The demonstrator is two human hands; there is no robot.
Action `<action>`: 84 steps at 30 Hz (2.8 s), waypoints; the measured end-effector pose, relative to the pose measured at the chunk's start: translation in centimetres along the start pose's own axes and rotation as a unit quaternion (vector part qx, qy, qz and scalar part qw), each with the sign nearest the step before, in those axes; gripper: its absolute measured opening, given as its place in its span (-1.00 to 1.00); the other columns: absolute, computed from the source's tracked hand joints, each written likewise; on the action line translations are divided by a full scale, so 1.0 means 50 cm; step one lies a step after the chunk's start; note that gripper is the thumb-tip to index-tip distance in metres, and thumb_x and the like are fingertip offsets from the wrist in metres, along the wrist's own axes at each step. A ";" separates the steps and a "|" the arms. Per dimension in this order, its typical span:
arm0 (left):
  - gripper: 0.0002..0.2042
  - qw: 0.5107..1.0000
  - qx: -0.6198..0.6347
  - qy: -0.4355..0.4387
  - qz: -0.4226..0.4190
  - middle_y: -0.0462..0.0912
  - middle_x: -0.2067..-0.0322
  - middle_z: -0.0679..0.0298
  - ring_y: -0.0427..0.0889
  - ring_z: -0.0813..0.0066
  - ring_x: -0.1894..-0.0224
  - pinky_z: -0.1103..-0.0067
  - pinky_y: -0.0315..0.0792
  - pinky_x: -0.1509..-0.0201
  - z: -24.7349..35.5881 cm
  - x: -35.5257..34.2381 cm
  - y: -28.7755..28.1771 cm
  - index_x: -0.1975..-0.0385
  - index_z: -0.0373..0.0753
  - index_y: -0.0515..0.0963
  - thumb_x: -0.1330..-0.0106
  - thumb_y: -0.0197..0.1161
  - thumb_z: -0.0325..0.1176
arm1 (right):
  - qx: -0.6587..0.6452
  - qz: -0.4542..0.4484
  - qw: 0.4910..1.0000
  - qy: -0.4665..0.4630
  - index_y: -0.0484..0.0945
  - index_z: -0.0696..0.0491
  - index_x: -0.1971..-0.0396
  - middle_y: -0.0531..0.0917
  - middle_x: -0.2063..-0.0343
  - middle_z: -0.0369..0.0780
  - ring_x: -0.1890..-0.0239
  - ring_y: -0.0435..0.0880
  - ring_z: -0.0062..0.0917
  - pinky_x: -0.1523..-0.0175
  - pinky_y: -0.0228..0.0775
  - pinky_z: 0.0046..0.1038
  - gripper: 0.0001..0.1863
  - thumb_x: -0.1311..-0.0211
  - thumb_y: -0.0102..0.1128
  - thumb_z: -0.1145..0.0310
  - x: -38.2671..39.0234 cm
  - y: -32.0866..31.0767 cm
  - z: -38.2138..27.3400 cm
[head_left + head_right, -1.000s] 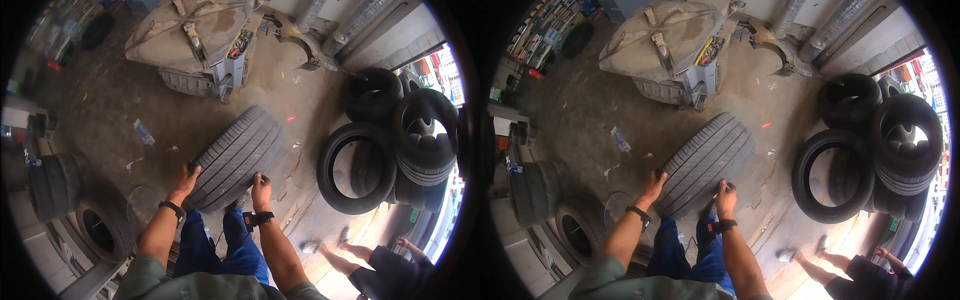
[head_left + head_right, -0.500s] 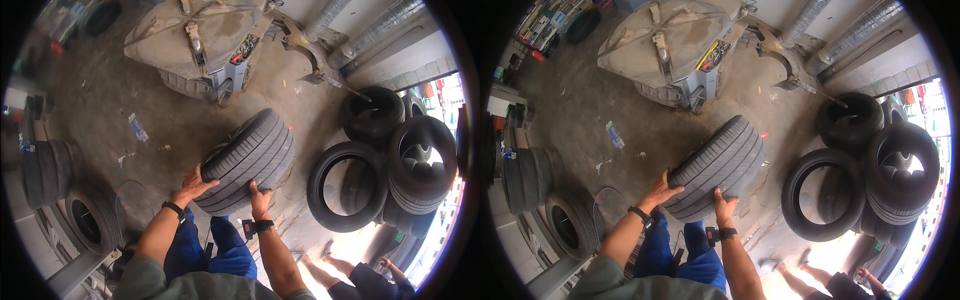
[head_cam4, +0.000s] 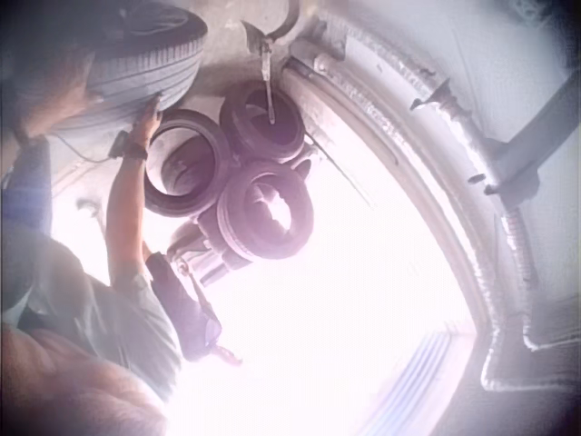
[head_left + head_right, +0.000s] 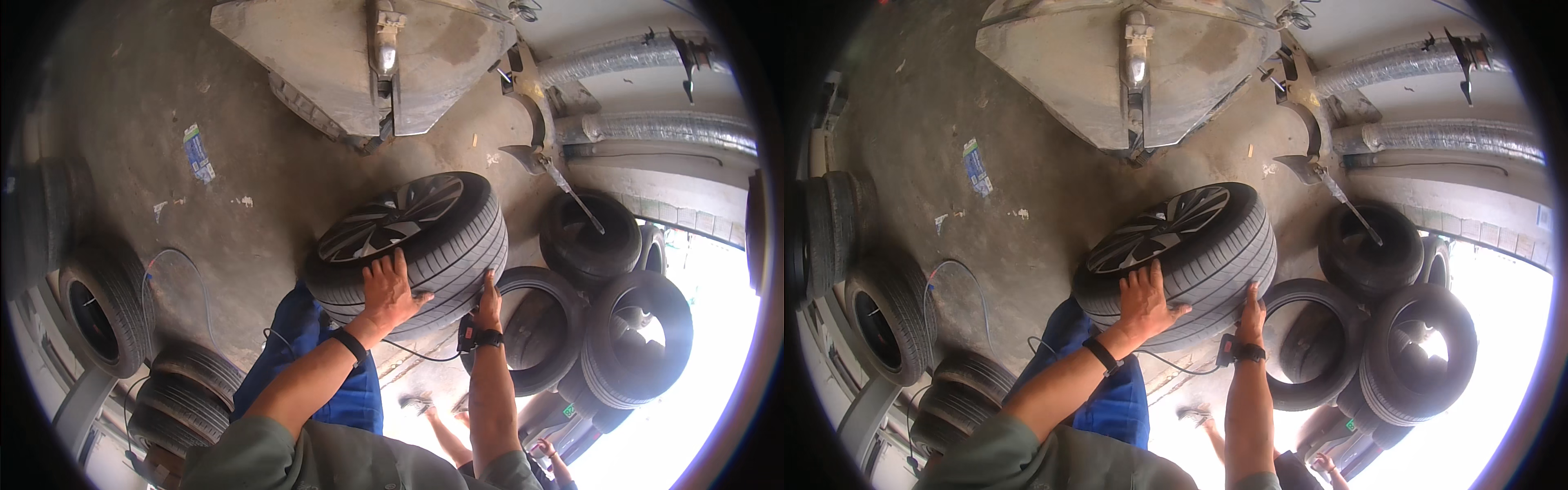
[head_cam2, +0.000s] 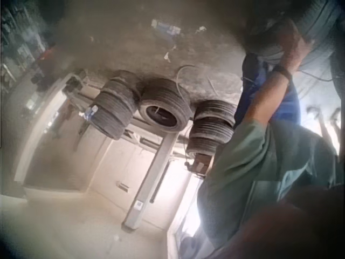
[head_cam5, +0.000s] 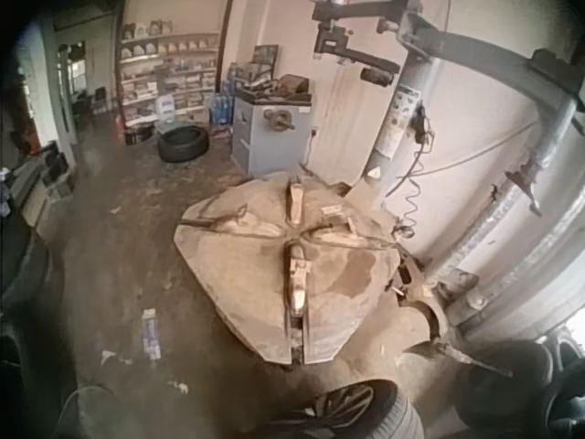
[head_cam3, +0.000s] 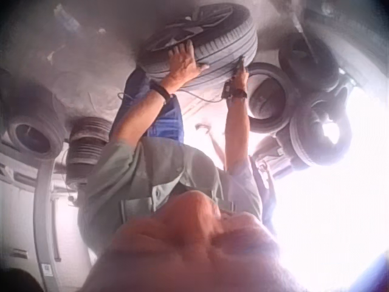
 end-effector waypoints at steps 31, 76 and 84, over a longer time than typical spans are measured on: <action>-0.13 0.958 0.100 -0.164 0.213 0.43 0.06 -0.15 0.44 -0.10 0.02 0.02 0.29 -0.08 0.118 -0.151 0.056 -0.21 -0.47 0.17 -0.21 0.36 0.18 | 0.252 -0.006 0.953 -0.167 0.37 0.56 -0.14 0.56 -0.10 0.27 -0.15 0.57 -0.08 -0.31 0.30 -0.27 0.09 -0.36 -0.04 -0.43 -0.328 0.069 -0.338; -0.41 0.891 0.344 -0.218 -0.200 0.67 0.13 0.13 0.58 0.40 0.07 0.50 0.40 -0.09 -0.152 -0.391 0.256 -0.11 -0.33 0.56 -0.54 -0.01 0.15 | 0.217 0.094 0.949 -0.208 0.37 0.32 -0.28 0.58 -0.15 0.16 -0.20 0.55 -0.06 -0.31 0.32 -0.24 -0.15 -0.48 -0.10 -0.26 -0.367 0.031 -0.368; -0.48 0.768 0.490 -0.359 -0.203 0.71 0.24 0.21 0.62 0.47 0.24 0.53 0.47 0.06 -0.262 -0.423 0.454 -0.06 -0.32 0.62 -0.50 0.12 0.09 | 0.226 0.075 0.952 -0.191 0.34 0.37 -0.28 0.57 -0.13 0.22 -0.20 0.56 0.00 -0.31 0.32 -0.21 -0.12 -0.48 -0.11 -0.26 -0.362 0.049 -0.364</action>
Point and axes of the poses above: each hand's wrist, its own x-axis away from the middle knuckle, its own y-axis out of the palm, z = x × y, the point moved 8 cm from there along -x, towards the middle knuckle
